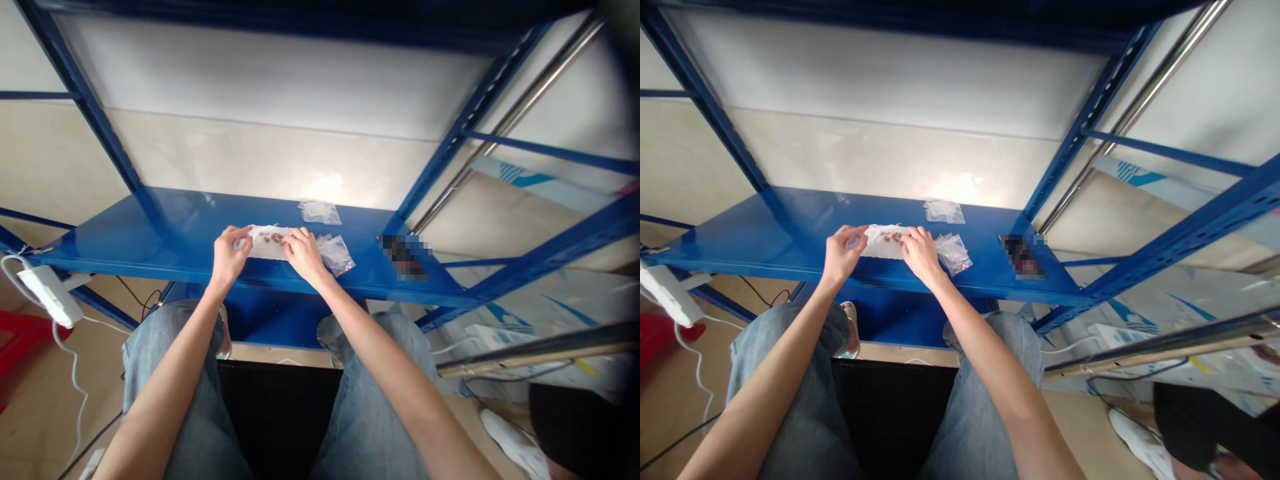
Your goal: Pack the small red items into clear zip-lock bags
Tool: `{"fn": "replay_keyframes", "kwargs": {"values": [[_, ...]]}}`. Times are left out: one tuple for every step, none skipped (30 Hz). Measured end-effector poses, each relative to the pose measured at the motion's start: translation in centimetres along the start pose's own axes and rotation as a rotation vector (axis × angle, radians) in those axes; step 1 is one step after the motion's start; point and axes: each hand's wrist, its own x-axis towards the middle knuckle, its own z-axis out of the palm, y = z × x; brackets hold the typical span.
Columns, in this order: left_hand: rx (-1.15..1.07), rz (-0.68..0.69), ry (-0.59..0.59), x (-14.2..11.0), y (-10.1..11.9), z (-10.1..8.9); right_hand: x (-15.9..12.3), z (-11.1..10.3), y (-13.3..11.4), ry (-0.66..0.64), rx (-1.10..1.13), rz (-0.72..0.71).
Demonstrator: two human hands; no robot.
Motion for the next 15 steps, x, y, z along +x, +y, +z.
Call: {"fn": "replay_keyframes", "kwargs": {"values": [[0.047,0.033,-0.027,-0.2,0.1,0.3,0.0,0.0,0.1,0.003,-0.007,0.007],[0.094,0.066,-0.055,-0.4,0.2,0.7,0.0,0.1,0.2,-0.001,-0.014,0.011],[0.141,0.098,-0.079,-0.6,0.3,1.0,0.0,0.1,0.2,-0.009,-0.02,0.012],[0.189,0.126,-0.101,-0.8,0.5,1.3,0.0,0.1,0.3,-0.017,-0.024,0.01],[0.238,0.148,-0.118,-1.0,0.6,1.6,-0.1,0.1,0.3,-0.019,-0.026,0.007],[0.286,0.165,-0.133,-1.2,0.8,1.9,-0.1,0.1,0.3,-0.016,-0.022,0.001],[0.334,0.178,-0.148,-1.4,1.0,2.1,-0.1,0.0,0.2,-0.011,-0.012,-0.009],[0.381,0.188,-0.161,-1.5,1.1,2.3,-0.1,-0.1,0.1,-0.007,0.003,-0.023],[0.424,0.193,-0.175,-1.6,1.2,2.4,-0.1,-0.3,-0.1,-0.009,0.021,-0.044],[0.462,0.194,-0.188,-1.7,1.3,2.5,-0.1,-0.4,-0.2,-0.02,0.04,-0.069],[0.495,0.192,-0.204,-1.7,1.3,2.6,-0.1,-0.5,-0.3,-0.038,0.055,-0.094],[0.524,0.183,-0.219,-1.7,1.3,2.7,-0.1,-0.6,-0.4,-0.056,0.066,-0.114],[0.545,0.17,-0.235,-1.8,1.3,2.8,-0.1,-0.7,-0.5,-0.07,0.07,-0.125],[0.56,0.157,-0.252,-1.8,1.3,2.9,0.0,-0.7,-0.5,-0.077,0.071,-0.128],[0.567,0.143,-0.266,-1.8,1.3,2.9,0.0,-0.7,-0.5,-0.073,0.071,-0.122]]}}
